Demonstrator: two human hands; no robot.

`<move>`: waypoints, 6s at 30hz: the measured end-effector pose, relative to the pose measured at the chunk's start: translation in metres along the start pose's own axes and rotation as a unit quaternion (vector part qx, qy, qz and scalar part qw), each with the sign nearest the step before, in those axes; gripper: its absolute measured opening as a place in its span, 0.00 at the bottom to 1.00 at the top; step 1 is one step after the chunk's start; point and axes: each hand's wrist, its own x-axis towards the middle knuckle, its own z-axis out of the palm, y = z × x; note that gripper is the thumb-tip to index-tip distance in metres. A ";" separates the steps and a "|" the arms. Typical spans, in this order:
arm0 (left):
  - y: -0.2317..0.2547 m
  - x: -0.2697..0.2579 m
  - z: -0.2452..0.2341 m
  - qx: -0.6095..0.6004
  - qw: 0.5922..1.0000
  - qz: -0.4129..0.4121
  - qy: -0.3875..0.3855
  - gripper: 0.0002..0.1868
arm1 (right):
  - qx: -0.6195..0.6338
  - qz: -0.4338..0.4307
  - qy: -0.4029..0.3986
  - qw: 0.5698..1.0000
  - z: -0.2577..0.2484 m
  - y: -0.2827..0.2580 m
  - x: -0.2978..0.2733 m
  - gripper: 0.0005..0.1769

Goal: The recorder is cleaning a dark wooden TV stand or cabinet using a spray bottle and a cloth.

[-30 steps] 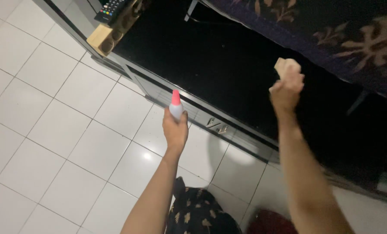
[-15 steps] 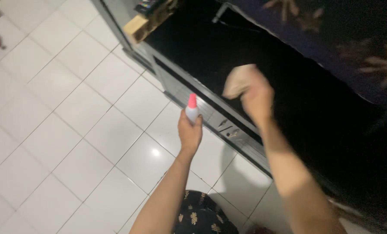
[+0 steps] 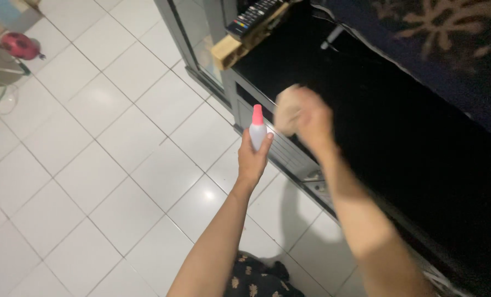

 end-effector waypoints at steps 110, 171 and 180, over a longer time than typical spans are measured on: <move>-0.004 0.253 -0.040 -0.380 0.911 -0.158 -0.009 0.29 | 0.224 0.132 0.127 0.957 0.115 -0.040 0.113 0.38; 0.130 0.247 -0.047 -0.398 0.914 -0.082 -0.009 0.21 | -0.092 0.063 -0.046 0.993 0.162 -0.014 0.171 0.17; 0.131 0.238 -0.051 -0.376 0.920 -0.104 -0.018 0.20 | -0.027 -0.082 0.001 0.996 0.128 -0.012 0.174 0.14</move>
